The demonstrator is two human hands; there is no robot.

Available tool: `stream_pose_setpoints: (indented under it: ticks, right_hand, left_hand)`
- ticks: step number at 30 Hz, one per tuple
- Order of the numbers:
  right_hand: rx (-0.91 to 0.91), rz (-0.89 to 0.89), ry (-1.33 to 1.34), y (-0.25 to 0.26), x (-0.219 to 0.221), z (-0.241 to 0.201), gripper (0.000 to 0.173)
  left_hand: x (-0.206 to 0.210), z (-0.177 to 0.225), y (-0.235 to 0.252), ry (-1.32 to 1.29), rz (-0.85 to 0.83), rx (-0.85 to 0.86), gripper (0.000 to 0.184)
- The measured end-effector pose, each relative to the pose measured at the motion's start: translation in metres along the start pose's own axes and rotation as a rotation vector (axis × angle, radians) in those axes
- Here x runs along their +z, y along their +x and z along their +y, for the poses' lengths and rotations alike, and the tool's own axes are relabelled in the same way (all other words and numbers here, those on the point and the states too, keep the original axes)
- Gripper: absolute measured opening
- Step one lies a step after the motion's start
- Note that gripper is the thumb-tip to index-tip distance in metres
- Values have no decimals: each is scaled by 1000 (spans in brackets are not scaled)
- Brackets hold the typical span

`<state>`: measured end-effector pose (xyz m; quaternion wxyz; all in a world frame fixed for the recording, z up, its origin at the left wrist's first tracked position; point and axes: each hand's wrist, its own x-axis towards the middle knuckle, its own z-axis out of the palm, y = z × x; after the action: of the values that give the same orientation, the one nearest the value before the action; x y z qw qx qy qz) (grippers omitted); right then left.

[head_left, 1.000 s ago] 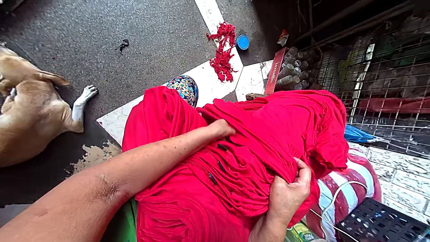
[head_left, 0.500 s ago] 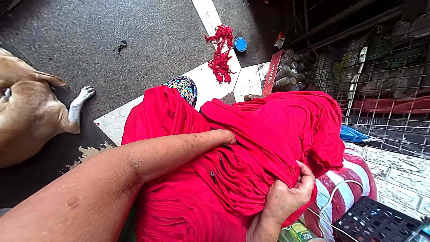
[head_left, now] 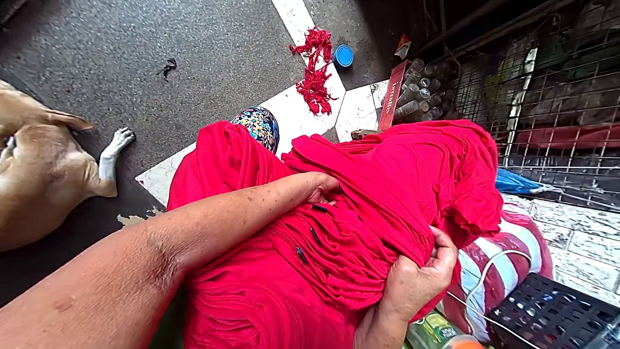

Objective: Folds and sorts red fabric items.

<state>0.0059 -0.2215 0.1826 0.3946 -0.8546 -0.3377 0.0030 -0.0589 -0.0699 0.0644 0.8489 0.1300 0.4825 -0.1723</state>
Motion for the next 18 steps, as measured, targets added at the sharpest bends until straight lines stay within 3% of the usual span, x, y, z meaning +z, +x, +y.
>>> stream_pose_setpoints:
  ticks: [5,11,16,18]
  right_hand:
    - [4,-63,-20,0,-3,1,37]
    - [-40,-48,-63,1,0,2,36]
    - [-12,-72,-121,4,-1,1,37]
    - [18,-104,-173,6,0,-2,40]
  left_hand:
    - [-2,-3,-16,19,-39,-28,6]
    - [-15,-7,-5,342,141,409,33]
    - [-19,-21,-21,98,344,725,22]
    - [-18,-28,-19,41,343,694,17]
